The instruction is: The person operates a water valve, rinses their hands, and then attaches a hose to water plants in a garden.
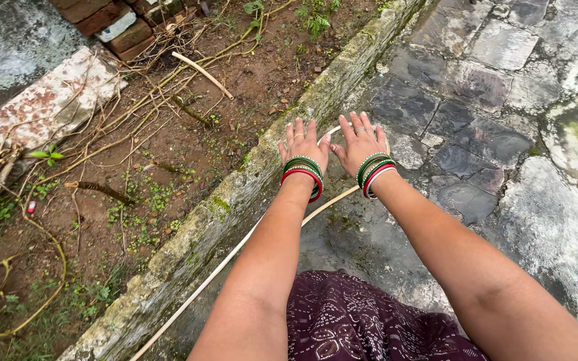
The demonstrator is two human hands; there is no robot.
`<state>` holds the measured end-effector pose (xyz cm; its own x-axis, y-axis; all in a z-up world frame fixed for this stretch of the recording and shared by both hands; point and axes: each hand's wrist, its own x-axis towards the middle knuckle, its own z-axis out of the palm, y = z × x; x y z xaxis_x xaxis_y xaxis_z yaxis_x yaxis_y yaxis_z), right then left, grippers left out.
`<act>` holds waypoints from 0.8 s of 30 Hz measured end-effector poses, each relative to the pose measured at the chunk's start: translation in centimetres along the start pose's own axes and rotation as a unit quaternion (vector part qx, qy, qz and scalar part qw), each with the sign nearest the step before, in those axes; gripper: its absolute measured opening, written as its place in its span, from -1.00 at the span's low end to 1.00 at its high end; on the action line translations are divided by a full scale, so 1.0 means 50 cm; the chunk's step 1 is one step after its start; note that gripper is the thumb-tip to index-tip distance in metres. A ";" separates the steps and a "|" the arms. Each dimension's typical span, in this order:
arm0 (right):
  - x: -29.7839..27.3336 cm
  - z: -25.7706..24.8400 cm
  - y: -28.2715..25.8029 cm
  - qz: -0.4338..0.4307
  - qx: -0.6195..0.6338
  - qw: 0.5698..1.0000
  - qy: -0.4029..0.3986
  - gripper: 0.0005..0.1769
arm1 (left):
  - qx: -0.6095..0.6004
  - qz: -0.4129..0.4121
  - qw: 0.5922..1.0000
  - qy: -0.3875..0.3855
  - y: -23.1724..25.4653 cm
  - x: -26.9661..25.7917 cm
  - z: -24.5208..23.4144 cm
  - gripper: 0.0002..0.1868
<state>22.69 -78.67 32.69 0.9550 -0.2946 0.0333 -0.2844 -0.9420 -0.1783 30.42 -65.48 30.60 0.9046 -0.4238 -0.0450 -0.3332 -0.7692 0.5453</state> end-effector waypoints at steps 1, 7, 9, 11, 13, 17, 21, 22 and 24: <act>0.004 -0.002 0.005 0.008 -0.005 1.000 -0.001 -0.18 | -0.002 0.005 1.000 -0.002 0.005 0.009 0.000 -0.30; 0.028 0.003 0.023 0.038 0.007 0.999 0.009 -0.18 | -0.001 0.020 1.000 -0.021 0.021 0.057 0.003 -0.30; 0.027 0.010 0.031 0.042 0.003 0.999 0.005 -0.18 | 0.000 0.018 1.000 -0.024 0.024 0.066 0.008 -0.30; 0.029 0.014 0.041 0.043 0.001 0.999 0.002 -0.18 | 0.006 0.018 0.999 -0.034 0.030 0.069 0.016 -0.30; 0.034 0.014 0.057 0.043 -0.001 0.999 0.002 -0.19 | 0.011 0.020 0.999 -0.038 0.039 0.078 0.024 -0.31; 0.049 0.014 0.092 0.036 -0.003 0.999 0.003 -0.19 | 0.013 0.022 0.999 -0.030 0.063 0.097 0.047 -0.31; 0.076 0.009 0.140 0.016 0.003 1.000 0.011 -0.18 | 0.019 0.011 1.000 -0.016 0.094 0.124 0.071 -0.30; 0.081 0.009 0.155 0.009 0.005 1.000 0.014 -0.17 | 0.018 0.001 1.000 -0.019 0.100 0.124 0.079 -0.30; 0.092 0.011 0.184 0.003 0.008 1.000 -0.001 -0.18 | 0.017 -0.016 1.000 -0.021 0.112 0.132 0.094 -0.30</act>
<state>24.52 -88.63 30.68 0.9537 -0.2992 0.0297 -0.2882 -0.9378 -0.1937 33.30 -74.84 29.40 0.9029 -0.4186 -0.0973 -0.3146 -0.7980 0.5140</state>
